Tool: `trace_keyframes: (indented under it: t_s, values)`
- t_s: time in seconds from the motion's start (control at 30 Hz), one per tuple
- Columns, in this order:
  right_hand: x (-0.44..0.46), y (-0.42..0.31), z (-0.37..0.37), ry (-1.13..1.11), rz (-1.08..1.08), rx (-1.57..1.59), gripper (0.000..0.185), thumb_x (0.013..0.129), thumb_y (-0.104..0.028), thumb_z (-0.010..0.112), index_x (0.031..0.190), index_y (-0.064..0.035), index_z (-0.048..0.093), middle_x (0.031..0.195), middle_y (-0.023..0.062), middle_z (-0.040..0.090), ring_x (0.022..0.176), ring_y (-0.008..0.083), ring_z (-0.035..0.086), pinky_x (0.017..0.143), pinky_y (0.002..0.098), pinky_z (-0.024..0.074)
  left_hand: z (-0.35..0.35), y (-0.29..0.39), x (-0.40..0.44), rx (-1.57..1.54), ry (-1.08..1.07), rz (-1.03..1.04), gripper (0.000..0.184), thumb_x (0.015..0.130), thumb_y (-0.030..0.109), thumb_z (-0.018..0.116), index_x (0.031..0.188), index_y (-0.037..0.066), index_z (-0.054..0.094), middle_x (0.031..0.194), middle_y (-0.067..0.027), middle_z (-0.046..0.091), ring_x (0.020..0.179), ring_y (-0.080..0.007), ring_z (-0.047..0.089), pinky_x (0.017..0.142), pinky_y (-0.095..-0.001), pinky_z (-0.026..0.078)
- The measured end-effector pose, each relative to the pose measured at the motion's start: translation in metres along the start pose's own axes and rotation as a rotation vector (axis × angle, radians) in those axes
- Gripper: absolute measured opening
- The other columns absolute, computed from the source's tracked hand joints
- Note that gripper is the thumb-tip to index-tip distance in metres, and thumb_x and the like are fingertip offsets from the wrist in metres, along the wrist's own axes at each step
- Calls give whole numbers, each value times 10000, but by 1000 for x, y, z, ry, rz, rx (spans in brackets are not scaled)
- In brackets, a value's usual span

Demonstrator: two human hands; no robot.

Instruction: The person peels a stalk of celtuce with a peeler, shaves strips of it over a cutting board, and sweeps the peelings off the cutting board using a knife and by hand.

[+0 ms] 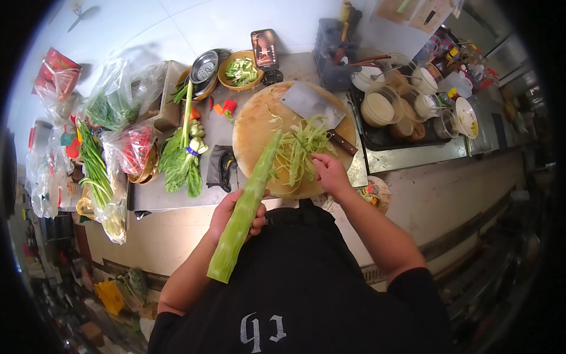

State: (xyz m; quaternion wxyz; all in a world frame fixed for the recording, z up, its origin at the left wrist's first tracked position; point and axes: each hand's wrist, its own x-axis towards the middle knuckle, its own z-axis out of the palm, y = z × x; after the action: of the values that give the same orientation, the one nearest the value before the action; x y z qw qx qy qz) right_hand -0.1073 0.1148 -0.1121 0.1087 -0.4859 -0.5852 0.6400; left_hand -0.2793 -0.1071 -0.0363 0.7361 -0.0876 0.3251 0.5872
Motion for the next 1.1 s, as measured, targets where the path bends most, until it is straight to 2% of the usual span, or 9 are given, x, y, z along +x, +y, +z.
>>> trace_keyframes:
  t_s: [0.03, 0.27, 0.5, 0.63, 0.77, 0.83, 0.93, 1.03, 1.1]
  values:
    - [-8, -5, 5, 0, 1, 0, 290, 969, -180, 596, 1220, -56, 673, 781, -7, 630, 648, 70, 549, 614, 242, 466, -1, 0, 0, -8, -1, 1, 554, 992, 481, 409, 1362, 72, 472, 888, -99, 570, 714, -202, 524, 561, -292, 439]
    - [-96, -59, 34, -435, -831, -386, 298, 907, -147, 662, 1203, -123, 690, 791, 109, 643, 703, 244, 642, 646, 347, 506, -6, -4, 7, -29, 95, -61, 566, 994, 527, 399, 1315, 79, 523, 889, -100, 572, 703, -213, 523, 559, -308, 440]
    - [-61, -32, 32, -399, -883, -357, 301, 897, -170, 675, 1194, -130, 696, 779, 106, 629, 717, 298, 632, 662, 370, 511, -13, -4, 7, -19, -11, -47, 502, 996, 540, 394, 1177, 102, 561, 861, -109, 554, 697, -214, 517, 529, -303, 407]
    - [-1, -2, 7, -110, -408, -352, 294, 952, -211, 610, 1209, -83, 675, 948, 95, 725, 824, 198, 674, 761, 313, 514, -3, -8, -5, 62, -9, -19, 490, 998, 531, 403, 1204, 110, 546, 867, -109, 547, 695, -213, 512, 528, -290, 394]
    - [30, 23, -17, 136, -386, -370, 323, 957, -211, 609, 1238, -59, 654, 1006, 96, 734, 852, 135, 659, 776, 285, 507, 2, 0, -7, 4, -40, -39, 410, 1002, 465, 440, 1071, 79, 562, 861, -114, 574, 710, -224, 540, 577, -310, 427]
    - [24, 16, -17, 224, -353, -371, 332, 956, -210, 611, 1246, -52, 648, 982, 95, 734, 847, 134, 657, 776, 287, 508, -1, 2, -5, 22, -3, -25, 542, 996, 513, 424, 1356, 113, 486, 882, -106, 551, 704, -210, 509, 539, -281, 398]
    - [11, 5, -2, 151, -152, -201, 329, 961, -195, 604, 1249, -39, 642, 964, 97, 732, 825, 130, 651, 763, 298, 503, -3, 0, -2, 17, 14, -32, 566, 997, 516, 415, 1387, 109, 465, 888, -109, 553, 711, -206, 510, 541, -281, 401]
    - [-27, -15, 26, -50, -366, -157, 309, 964, -173, 598, 1244, -55, 648, 857, 77, 695, 739, 112, 602, 701, 286, 480, -3, 2, -2, 0, 0, -65, 570, 999, 518, 407, 1387, 105, 465, 889, -111, 553, 712, -200, 506, 539, -281, 402]
    - [-44, -25, 37, -142, -874, -318, 294, 961, -163, 595, 1234, -73, 659, 816, 91, 669, 684, 138, 579, 667, 294, 467, -2, 3, 1, -9, 4, -74, 578, 999, 521, 403, 1393, 102, 459, 889, -111, 552, 704, -196, 502, 532, -277, 398]
